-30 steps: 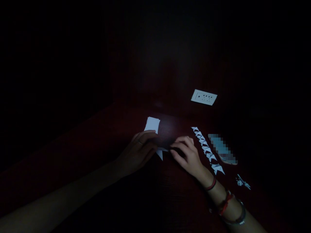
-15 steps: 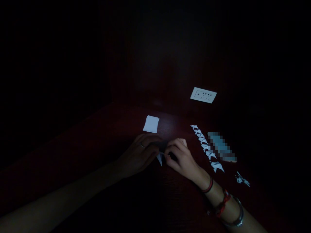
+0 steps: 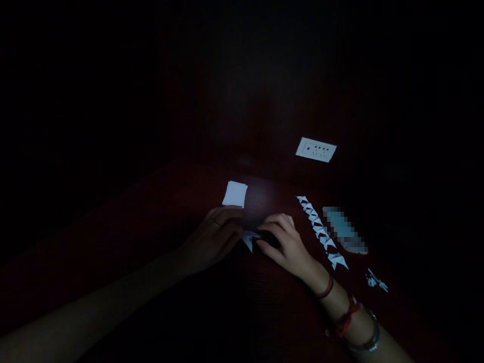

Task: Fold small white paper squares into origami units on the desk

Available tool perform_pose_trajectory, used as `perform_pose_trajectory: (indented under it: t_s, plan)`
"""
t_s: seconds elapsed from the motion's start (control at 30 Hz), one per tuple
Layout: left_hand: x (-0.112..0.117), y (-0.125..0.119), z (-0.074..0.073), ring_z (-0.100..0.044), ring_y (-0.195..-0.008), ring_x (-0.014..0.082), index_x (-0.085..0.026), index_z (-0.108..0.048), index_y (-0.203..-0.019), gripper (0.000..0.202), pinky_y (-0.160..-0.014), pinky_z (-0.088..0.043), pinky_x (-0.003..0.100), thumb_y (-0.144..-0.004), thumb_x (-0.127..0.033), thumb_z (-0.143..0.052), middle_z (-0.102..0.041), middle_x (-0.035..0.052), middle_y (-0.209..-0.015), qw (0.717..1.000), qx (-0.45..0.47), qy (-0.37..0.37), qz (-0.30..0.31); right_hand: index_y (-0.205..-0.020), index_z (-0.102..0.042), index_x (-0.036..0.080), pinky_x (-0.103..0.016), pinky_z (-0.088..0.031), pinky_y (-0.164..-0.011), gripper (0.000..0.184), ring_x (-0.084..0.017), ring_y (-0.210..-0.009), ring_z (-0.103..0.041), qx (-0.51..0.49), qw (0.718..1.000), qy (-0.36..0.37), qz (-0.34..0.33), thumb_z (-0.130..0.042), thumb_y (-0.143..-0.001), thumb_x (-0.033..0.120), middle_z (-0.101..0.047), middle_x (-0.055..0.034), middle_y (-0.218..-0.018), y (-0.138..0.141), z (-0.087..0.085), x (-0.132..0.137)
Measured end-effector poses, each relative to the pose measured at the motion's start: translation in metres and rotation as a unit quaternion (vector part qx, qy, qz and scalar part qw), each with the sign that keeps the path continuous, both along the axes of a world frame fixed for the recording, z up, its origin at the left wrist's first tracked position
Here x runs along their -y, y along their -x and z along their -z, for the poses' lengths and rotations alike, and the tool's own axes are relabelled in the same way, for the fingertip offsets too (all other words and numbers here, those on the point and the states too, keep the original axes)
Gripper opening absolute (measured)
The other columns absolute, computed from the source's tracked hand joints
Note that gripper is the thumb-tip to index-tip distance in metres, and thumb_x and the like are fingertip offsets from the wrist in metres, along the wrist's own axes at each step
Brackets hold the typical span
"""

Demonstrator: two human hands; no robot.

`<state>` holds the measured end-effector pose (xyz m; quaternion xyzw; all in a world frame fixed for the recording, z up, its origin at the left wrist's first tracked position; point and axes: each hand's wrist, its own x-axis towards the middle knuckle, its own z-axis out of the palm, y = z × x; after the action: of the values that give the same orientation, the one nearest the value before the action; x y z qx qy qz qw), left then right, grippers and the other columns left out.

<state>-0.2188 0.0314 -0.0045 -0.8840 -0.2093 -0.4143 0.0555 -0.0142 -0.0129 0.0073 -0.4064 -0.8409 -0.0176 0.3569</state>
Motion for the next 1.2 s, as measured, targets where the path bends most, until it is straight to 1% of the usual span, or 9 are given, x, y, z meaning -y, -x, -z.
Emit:
perform_pose_trajectory:
  t_s: [0.13, 0.27, 0.4, 0.53, 0.6, 0.73, 0.9, 1.07, 1.2]
  plan:
    - [0.001, -0.003, 0.000, -0.039, -0.110, 0.0205, -0.018, -0.052, -0.085, 0.008, -0.092, -0.036, 0.039, -0.084, -0.015, -0.044, -0.044, 0.0051, -0.111, 0.995, 0.014, 0.100, 0.015, -0.083, -0.058, 0.019, -0.035, -0.037, -0.082, 0.009, -0.018, -0.090, -0.048, -0.021, 1.000, 0.014, 0.001, -0.049, -0.081, 0.019, -0.052, -0.0051, -0.092, 0.006, 0.001, 0.001]
    - [-0.009, -0.001, 0.008, -0.041, -0.108, 0.0206, -0.021, -0.054, -0.089, 0.009, -0.090, -0.039, 0.040, -0.084, -0.024, -0.047, -0.044, 0.0037, -0.113, 0.973, 0.037, 0.229, 0.019, -0.079, -0.058, 0.019, -0.031, -0.042, -0.075, 0.007, -0.016, -0.085, -0.051, -0.138, 0.988, 0.059, 0.021, -0.051, -0.079, 0.019, -0.052, -0.0039, -0.087, 0.002, 0.006, -0.007]
    - [-0.015, -0.001, 0.016, -0.042, -0.109, 0.0223, -0.022, -0.057, -0.090, 0.015, -0.089, -0.040, 0.040, -0.077, -0.029, -0.057, -0.043, 0.0039, -0.115, 0.964, 0.021, 0.259, 0.054, -0.071, -0.060, 0.019, -0.029, -0.043, -0.072, 0.008, -0.015, -0.080, -0.053, -0.218, 0.970, 0.100, 0.037, -0.055, -0.076, 0.019, -0.053, -0.0029, -0.082, -0.001, 0.013, -0.018]
    - [-0.017, -0.002, 0.019, -0.044, -0.106, 0.0196, -0.021, -0.058, -0.079, 0.009, -0.089, -0.040, 0.039, -0.080, -0.027, -0.052, -0.046, 0.0021, -0.113, 0.962, 0.052, 0.266, 0.025, -0.068, -0.060, 0.018, -0.028, -0.045, -0.068, 0.008, -0.015, -0.077, -0.054, -0.221, 0.964, 0.145, 0.021, -0.058, -0.075, 0.021, -0.054, -0.0032, -0.080, 0.002, 0.019, -0.020]
    - [-0.019, -0.003, 0.019, -0.046, -0.104, 0.0201, -0.020, -0.058, -0.074, 0.011, -0.088, -0.040, 0.040, -0.079, -0.028, -0.052, -0.048, 0.0027, -0.111, 0.961, 0.068, 0.269, 0.004, -0.079, -0.061, 0.019, -0.030, -0.045, -0.072, 0.006, -0.016, -0.082, -0.053, -0.210, 0.970, 0.121, 0.025, -0.056, -0.076, 0.022, -0.054, -0.0042, -0.086, 0.003, 0.019, -0.017]
    - [-0.025, -0.001, 0.022, -0.051, -0.099, 0.0223, -0.018, -0.060, -0.071, 0.016, -0.082, -0.043, 0.043, -0.076, -0.032, -0.052, -0.053, 0.0053, -0.107, 0.934, 0.100, 0.343, -0.025, -0.108, -0.053, 0.023, -0.040, -0.039, -0.086, 0.035, -0.022, -0.104, -0.043, -0.055, 0.998, 0.010, 0.016, -0.059, -0.074, 0.028, -0.046, -0.0079, -0.110, 0.002, 0.010, -0.006]
    - [-0.027, -0.001, 0.032, -0.058, -0.091, 0.0240, -0.017, -0.061, -0.067, 0.019, -0.073, -0.049, 0.039, -0.071, -0.034, -0.056, -0.055, 0.0080, -0.107, 0.887, 0.123, 0.444, -0.024, -0.100, -0.059, 0.025, -0.043, -0.034, -0.087, 0.023, -0.023, -0.107, -0.040, 0.126, 0.987, -0.085, -0.053, -0.055, -0.078, 0.027, -0.050, -0.0063, -0.112, 0.001, 0.004, -0.002]
    - [-0.024, -0.003, 0.036, -0.060, -0.087, 0.0225, -0.018, -0.063, -0.073, 0.016, -0.070, -0.051, 0.035, -0.072, -0.032, -0.055, -0.057, 0.0067, -0.109, 0.868, 0.118, 0.482, -0.001, -0.085, -0.062, 0.021, -0.041, -0.034, -0.087, 0.012, -0.019, -0.101, -0.044, 0.106, 0.983, -0.140, -0.051, -0.051, -0.080, 0.017, -0.057, -0.0055, -0.102, 0.004, 0.006, -0.004]
    - [-0.023, -0.001, 0.037, -0.062, -0.080, 0.0216, -0.021, -0.062, -0.086, 0.018, -0.065, -0.052, 0.035, -0.072, -0.029, -0.055, -0.063, 0.0040, -0.095, 0.862, 0.113, 0.494, 0.017, -0.088, -0.060, 0.020, -0.041, -0.035, -0.087, 0.013, -0.020, -0.102, -0.044, 0.102, 0.985, -0.127, -0.054, -0.053, -0.079, 0.026, -0.056, -0.0065, -0.103, 0.003, 0.005, -0.003]
